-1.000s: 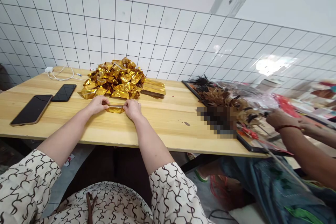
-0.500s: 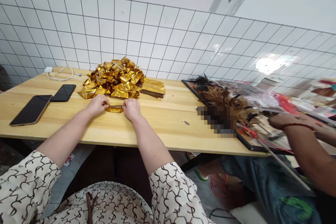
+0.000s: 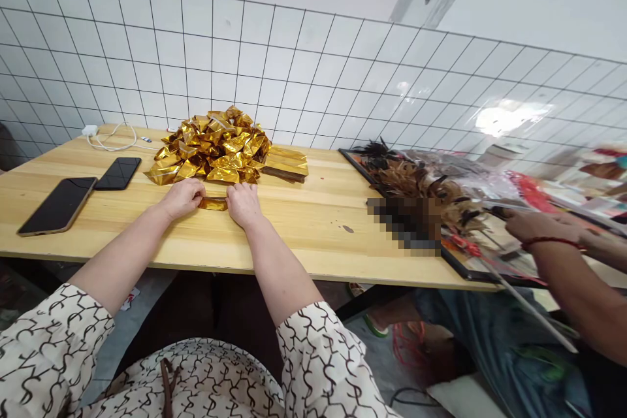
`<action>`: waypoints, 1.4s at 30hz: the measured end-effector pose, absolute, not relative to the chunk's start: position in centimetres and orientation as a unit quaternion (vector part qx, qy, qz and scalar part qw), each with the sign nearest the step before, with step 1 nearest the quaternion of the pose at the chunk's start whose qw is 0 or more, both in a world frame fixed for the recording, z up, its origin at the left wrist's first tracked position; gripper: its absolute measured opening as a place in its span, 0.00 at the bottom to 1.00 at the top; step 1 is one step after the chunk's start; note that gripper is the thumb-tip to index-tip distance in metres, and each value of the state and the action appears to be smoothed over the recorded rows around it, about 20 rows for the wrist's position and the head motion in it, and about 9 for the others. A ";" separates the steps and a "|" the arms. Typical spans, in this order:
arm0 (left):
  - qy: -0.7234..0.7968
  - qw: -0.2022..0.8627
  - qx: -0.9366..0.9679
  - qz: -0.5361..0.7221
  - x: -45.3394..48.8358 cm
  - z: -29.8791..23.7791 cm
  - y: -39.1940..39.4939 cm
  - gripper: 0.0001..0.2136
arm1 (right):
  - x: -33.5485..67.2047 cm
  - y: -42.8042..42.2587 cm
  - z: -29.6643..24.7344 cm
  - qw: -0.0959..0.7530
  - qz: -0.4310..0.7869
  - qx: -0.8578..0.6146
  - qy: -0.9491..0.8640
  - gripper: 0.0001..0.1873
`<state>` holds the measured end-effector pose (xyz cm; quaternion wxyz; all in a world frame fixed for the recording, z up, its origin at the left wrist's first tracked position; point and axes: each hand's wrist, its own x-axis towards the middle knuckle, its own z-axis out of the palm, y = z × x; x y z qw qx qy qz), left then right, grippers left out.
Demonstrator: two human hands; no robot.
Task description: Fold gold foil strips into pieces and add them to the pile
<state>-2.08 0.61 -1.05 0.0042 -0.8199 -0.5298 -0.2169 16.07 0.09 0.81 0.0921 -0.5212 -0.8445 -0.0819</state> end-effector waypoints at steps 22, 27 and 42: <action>-0.518 -0.013 -0.834 -0.190 -2.3 -0.4 -0.1 0.07 | 16.9 -0.9 1.6 0.070 -0.065 -0.481 -0.872 0.15; -0.496 -0.030 -0.845 -0.196 -1.7 -0.3 -0.6 0.11 | 16.8 -1.2 1.6 0.068 -0.059 -0.469 -0.878 0.15; -0.484 -0.055 -0.855 -0.179 -1.1 -0.1 -1.0 0.13 | 16.3 -2.1 1.8 0.053 -0.042 -0.455 -0.888 0.16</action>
